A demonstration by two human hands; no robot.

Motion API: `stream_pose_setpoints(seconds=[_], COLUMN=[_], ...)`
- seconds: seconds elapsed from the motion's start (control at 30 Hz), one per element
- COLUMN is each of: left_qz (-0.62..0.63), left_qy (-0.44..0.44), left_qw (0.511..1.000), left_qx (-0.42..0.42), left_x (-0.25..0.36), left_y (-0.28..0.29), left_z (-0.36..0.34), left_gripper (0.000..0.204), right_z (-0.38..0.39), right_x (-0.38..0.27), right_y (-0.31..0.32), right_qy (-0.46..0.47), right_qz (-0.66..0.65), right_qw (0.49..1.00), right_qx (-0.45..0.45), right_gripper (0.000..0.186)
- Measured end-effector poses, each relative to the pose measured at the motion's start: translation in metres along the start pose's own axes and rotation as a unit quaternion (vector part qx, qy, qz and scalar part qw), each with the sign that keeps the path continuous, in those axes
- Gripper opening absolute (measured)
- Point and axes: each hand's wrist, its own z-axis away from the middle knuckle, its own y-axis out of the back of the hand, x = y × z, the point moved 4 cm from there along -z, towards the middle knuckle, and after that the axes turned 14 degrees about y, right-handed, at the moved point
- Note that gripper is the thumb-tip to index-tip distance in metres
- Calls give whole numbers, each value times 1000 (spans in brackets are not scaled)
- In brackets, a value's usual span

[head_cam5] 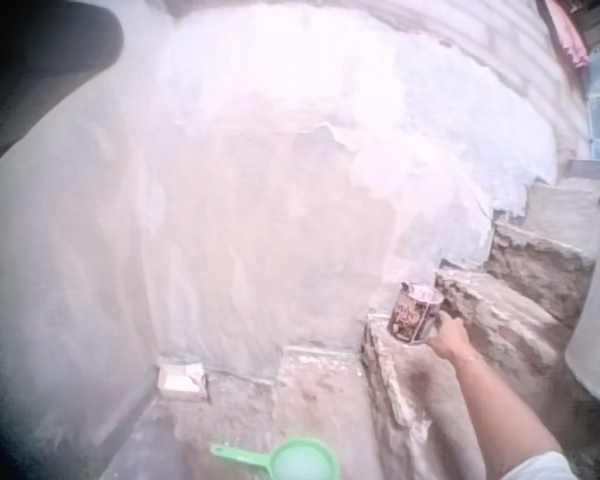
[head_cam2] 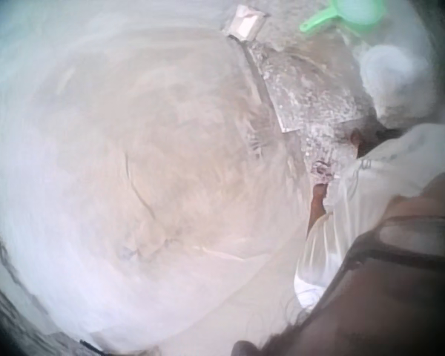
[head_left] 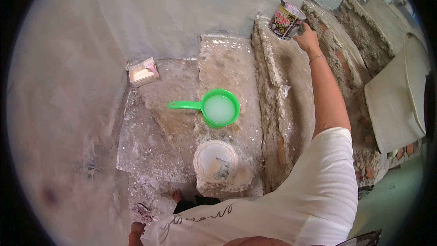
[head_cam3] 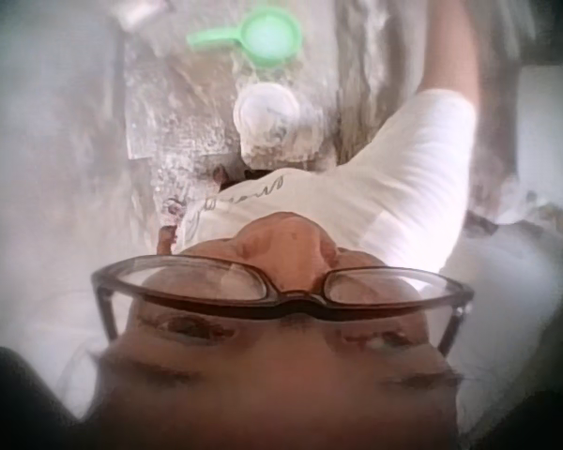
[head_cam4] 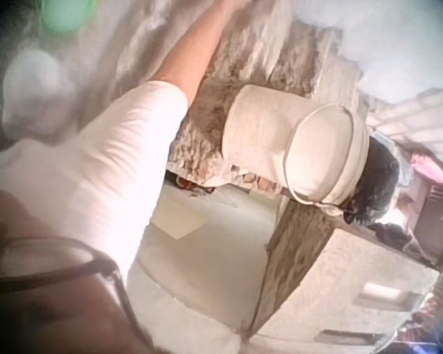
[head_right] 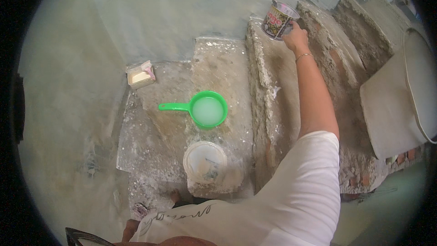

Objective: The person uses a scraper to apply and smooth plaster over a cracked section of a wall, then cleans their hands in a bucket of water and handles various containers on stone steps.

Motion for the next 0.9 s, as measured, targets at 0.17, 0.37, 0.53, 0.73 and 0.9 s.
stream_pose_setpoints(seconds=[0.17,0.37,0.53,0.73,0.9], left_qz=[384,624,614,603,591], left_qy=[81,325,330,321,307], left_qw=[920,699,701,714,730], left_qx=[4,-129,-152,-155,-154], left_x=[4,22,25,25,27], left_y=[-24,-12,-27,-42,-50], left_z=[55,131,144,148,145], left_gripper=[11,12,16,25,35], right_z=[-29,-53,-69,-72,-77], right_x=[-13,-8,-1,-4,0], right_y=[-20,-41,-50,-47,-50], right_qy=[-79,-24,-46,-55,-46], right_qz=[91,220,233,239,263], right_qw=[993,975,971,969,963], right_qx=[14,16,12,-32,-39], right_gripper=[71,68,70,64,58])
